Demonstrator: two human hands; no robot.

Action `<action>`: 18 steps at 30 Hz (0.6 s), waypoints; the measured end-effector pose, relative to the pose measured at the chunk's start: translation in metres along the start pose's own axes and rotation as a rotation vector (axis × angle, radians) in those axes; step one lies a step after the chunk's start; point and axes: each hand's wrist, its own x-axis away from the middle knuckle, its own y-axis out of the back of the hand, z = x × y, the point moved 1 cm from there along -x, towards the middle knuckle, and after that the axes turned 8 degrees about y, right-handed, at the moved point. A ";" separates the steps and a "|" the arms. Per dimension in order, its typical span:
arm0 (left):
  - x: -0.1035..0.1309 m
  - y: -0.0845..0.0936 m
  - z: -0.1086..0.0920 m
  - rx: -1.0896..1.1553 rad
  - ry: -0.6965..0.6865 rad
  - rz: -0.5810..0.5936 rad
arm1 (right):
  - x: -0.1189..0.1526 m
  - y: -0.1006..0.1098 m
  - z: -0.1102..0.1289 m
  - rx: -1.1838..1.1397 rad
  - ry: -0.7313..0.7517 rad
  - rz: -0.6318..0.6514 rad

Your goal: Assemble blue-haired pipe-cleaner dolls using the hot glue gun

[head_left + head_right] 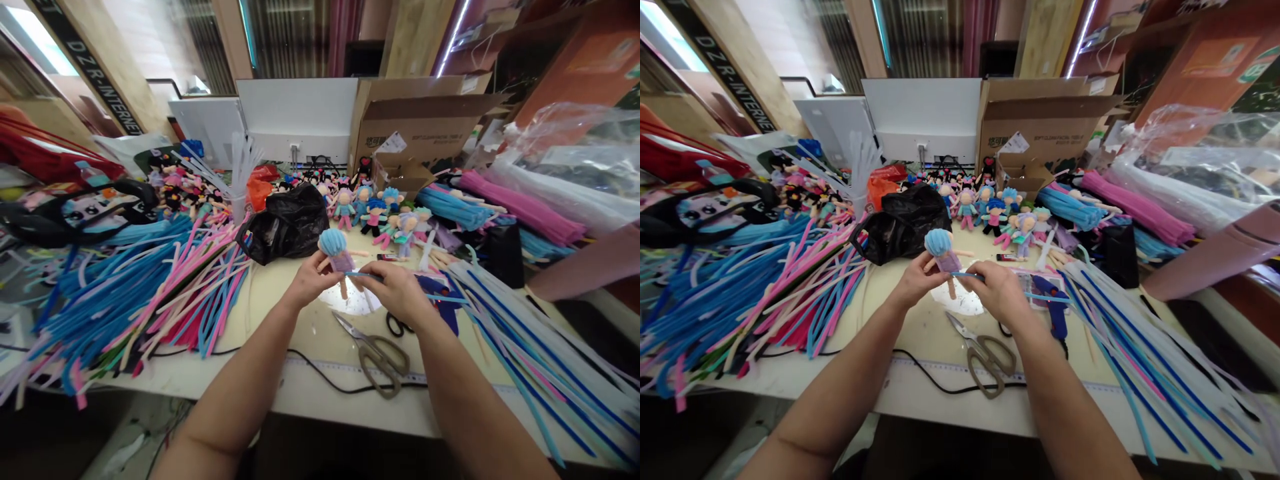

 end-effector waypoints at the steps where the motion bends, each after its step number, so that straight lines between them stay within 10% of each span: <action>1: -0.001 0.002 0.002 -0.022 -0.004 0.001 | -0.001 -0.001 -0.003 -0.033 -0.009 -0.009; 18: 0.002 -0.006 -0.004 0.063 0.130 0.102 | 0.000 -0.012 -0.021 -0.439 -0.205 -0.118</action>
